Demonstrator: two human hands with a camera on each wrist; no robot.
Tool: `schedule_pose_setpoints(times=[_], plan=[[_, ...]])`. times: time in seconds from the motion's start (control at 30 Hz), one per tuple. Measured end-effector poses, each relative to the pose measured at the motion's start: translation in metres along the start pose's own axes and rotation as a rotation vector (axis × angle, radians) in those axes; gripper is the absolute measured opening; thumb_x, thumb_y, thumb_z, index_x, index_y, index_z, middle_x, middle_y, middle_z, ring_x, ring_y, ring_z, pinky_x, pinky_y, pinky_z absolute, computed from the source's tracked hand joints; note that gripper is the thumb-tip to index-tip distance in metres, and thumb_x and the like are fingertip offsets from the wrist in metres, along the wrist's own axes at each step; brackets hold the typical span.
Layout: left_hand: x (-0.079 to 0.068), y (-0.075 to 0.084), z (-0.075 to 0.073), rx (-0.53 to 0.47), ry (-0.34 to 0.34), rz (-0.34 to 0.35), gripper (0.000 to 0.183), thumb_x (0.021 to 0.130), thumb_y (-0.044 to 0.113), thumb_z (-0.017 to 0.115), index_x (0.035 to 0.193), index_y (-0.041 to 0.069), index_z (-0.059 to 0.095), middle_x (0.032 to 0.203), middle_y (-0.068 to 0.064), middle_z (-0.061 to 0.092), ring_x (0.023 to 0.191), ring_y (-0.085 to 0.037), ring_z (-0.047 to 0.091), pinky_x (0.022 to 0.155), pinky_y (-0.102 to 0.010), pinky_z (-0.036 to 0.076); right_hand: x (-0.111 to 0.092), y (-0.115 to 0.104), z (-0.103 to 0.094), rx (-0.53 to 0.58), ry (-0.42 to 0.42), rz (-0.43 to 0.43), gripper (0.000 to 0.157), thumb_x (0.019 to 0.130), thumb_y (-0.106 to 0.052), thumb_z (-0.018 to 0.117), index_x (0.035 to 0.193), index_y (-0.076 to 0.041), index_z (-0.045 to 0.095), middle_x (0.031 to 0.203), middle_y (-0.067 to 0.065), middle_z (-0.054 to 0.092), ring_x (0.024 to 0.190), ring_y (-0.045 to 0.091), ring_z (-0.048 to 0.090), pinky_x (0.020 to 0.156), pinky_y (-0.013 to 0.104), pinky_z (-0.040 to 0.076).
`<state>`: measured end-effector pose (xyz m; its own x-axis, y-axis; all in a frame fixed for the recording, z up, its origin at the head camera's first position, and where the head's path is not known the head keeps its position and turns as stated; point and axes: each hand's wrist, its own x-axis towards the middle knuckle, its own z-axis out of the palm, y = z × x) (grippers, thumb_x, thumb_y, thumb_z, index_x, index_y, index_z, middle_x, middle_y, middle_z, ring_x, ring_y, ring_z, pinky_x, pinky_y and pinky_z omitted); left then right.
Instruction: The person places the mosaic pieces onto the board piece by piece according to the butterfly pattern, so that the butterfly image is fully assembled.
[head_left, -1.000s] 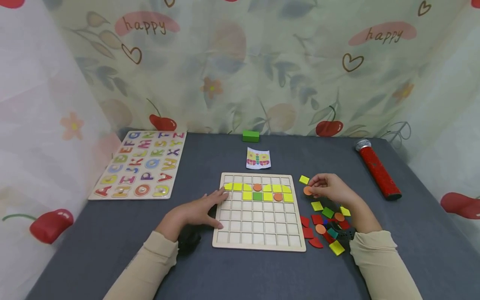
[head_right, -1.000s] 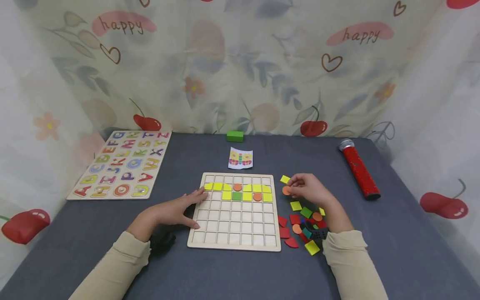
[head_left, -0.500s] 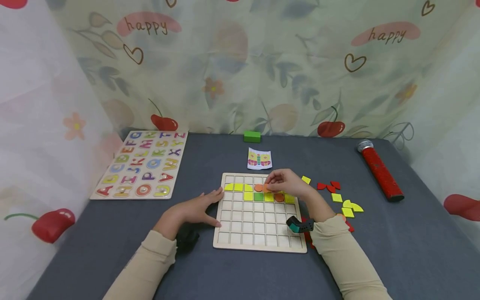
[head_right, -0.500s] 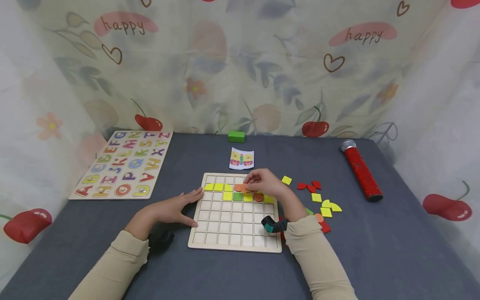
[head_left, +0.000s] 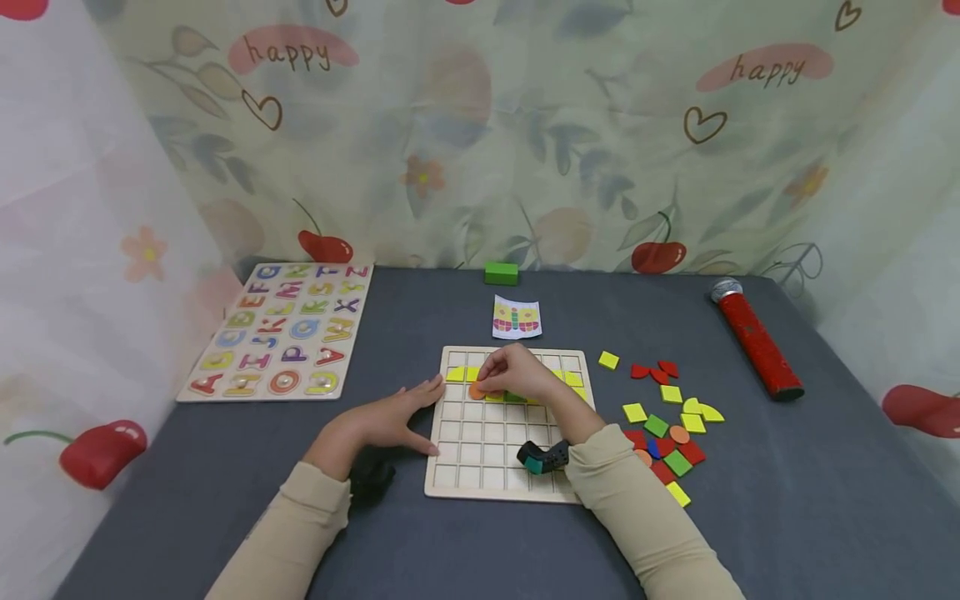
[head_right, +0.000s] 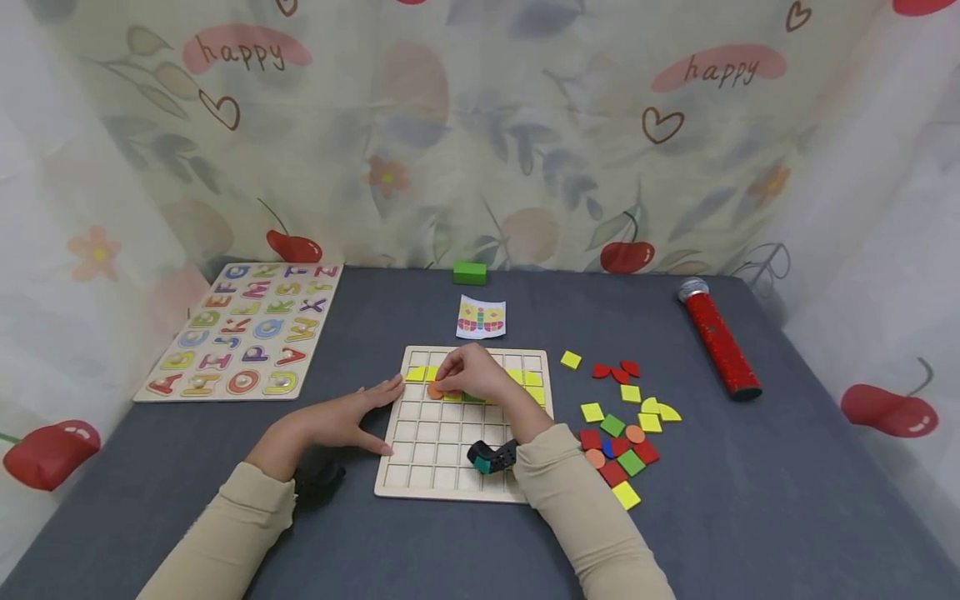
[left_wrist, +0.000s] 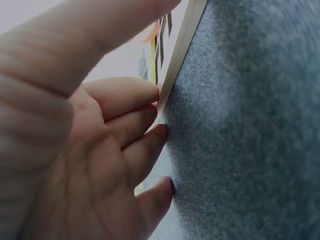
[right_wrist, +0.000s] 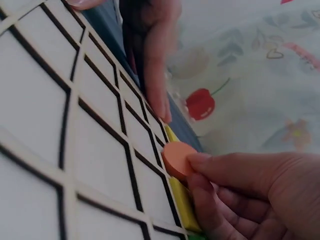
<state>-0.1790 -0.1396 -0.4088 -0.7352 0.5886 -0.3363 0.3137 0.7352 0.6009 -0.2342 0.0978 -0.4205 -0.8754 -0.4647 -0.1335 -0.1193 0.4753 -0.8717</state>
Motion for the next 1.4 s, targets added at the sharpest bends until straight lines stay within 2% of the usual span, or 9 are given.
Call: schedule_pose_setpoints(times=[0.1, 0.2, 0.5, 0.73, 0.93, 1.1, 1.4], plan=[[0.000, 0.000, -0.001, -0.005, -0.003, 0.011, 0.095, 0.077, 0.038, 0.074, 0.149, 0.010, 0.019, 0.158, -0.006, 0.007, 0.146, -0.027, 0.006, 0.117, -0.051, 0.005, 0.000, -0.003, 0.004, -0.079, 0.048, -0.017, 0.009, 0.080, -0.008, 0.072, 0.083, -0.001, 0.071, 0.076, 0.006, 0.067, 0.064, 0.009, 0.055, 0.061, 0.021, 0.047], [-0.001, 0.000, -0.001, -0.005, -0.002, 0.011, 0.095, 0.077, 0.038, 0.074, 0.149, 0.011, 0.019, 0.158, -0.006, 0.007, 0.146, -0.027, 0.006, 0.117, -0.051, 0.006, 0.000, -0.006, 0.007, -0.113, 0.056, -0.033, 0.009, 0.079, -0.009, 0.073, 0.082, -0.001, 0.071, 0.075, 0.007, 0.067, 0.065, 0.009, 0.055, 0.061, 0.021, 0.046], [-0.001, -0.002, 0.001, -0.006, 0.000, 0.013, 0.095, 0.077, 0.039, 0.074, 0.149, 0.010, 0.018, 0.158, -0.006, 0.007, 0.146, -0.026, 0.005, 0.117, -0.051, 0.005, 0.000, -0.007, 0.011, -0.167, 0.056, -0.039, 0.009, 0.078, -0.010, 0.074, 0.083, -0.003, 0.073, 0.076, 0.006, 0.068, 0.063, 0.008, 0.055, 0.060, 0.020, 0.046], [-0.002, -0.002, 0.000, -0.011, 0.001, 0.021, 0.095, 0.077, 0.037, 0.074, 0.149, 0.009, 0.018, 0.158, -0.007, 0.007, 0.146, -0.027, 0.006, 0.117, -0.051, 0.005, -0.001, -0.011, 0.012, -0.204, 0.056, 0.003, 0.009, 0.079, -0.012, 0.074, 0.084, -0.005, 0.073, 0.075, 0.004, 0.067, 0.065, 0.009, 0.055, 0.061, 0.019, 0.046], [-0.002, -0.001, 0.000, -0.010, 0.001, 0.016, 0.095, 0.077, 0.038, 0.074, 0.149, 0.010, 0.019, 0.158, -0.007, 0.008, 0.146, -0.027, 0.006, 0.117, -0.051, 0.005, -0.006, -0.012, 0.010, -0.229, 0.046, -0.002, 0.011, 0.080, -0.011, 0.073, 0.088, -0.005, 0.073, 0.079, 0.004, 0.068, 0.068, 0.009, 0.056, 0.063, 0.020, 0.048], [-0.002, -0.001, 0.001, -0.006, 0.001, 0.001, 0.095, 0.077, 0.037, 0.074, 0.150, 0.011, 0.018, 0.158, -0.006, 0.008, 0.146, -0.027, 0.005, 0.117, -0.050, 0.005, -0.012, -0.009, 0.003, -0.213, 0.050, -0.014, 0.016, 0.081, -0.012, 0.072, 0.094, -0.004, 0.072, 0.087, 0.006, 0.069, 0.072, 0.009, 0.059, 0.066, 0.021, 0.050], [-0.002, 0.001, 0.001, 0.001, 0.008, -0.020, 0.096, 0.077, 0.037, 0.075, 0.150, 0.012, 0.017, 0.158, -0.004, 0.007, 0.146, -0.025, 0.005, 0.118, -0.048, 0.005, -0.031, 0.003, -0.031, -0.117, 0.159, 0.032, 0.022, 0.082, -0.015, 0.071, 0.099, 0.000, 0.071, 0.092, 0.012, 0.068, 0.072, 0.013, 0.057, 0.065, 0.023, 0.048]])
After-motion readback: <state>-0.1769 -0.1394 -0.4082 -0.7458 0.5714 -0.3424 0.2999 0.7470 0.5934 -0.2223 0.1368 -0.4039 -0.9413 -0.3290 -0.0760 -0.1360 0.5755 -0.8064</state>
